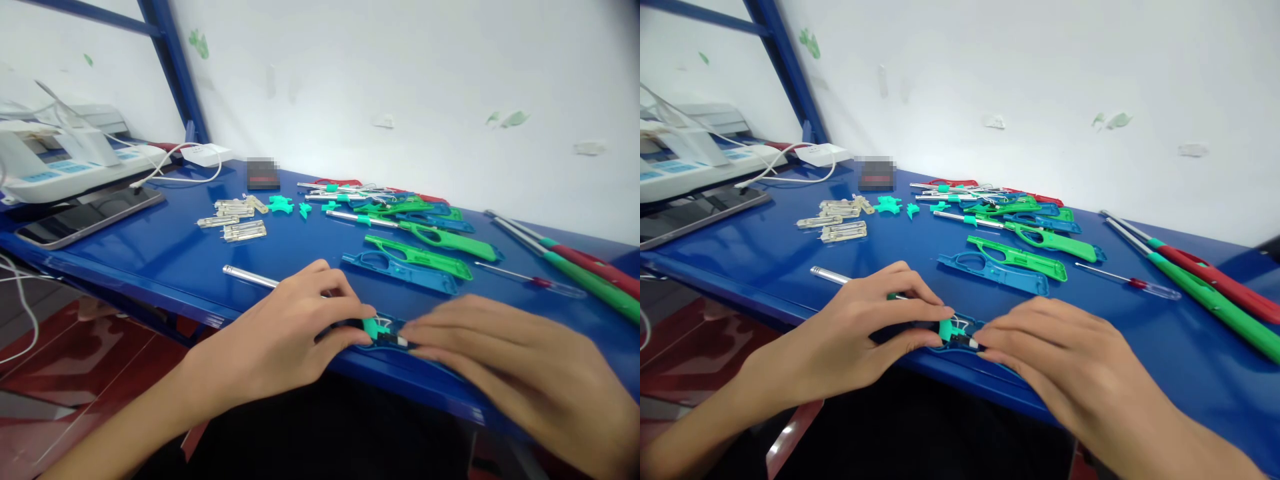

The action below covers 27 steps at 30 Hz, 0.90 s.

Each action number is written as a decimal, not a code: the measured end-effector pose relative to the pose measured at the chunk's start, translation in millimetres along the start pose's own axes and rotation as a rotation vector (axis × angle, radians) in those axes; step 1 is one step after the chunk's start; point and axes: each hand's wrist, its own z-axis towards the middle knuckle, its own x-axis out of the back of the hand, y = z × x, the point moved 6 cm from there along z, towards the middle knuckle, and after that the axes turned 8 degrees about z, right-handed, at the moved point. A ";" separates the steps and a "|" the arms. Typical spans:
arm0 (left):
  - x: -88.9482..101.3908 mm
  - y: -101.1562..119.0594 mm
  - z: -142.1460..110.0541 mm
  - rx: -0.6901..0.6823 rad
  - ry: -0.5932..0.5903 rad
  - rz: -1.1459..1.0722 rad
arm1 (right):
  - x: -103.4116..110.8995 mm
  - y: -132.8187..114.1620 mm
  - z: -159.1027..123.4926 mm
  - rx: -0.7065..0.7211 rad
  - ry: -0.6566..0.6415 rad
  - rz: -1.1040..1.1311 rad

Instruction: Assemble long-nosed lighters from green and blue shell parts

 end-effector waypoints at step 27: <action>2.2 -4.0 6.2 0.067 -0.040 -0.037 | -13.7 27.0 71.2 -0.342 -0.350 0.441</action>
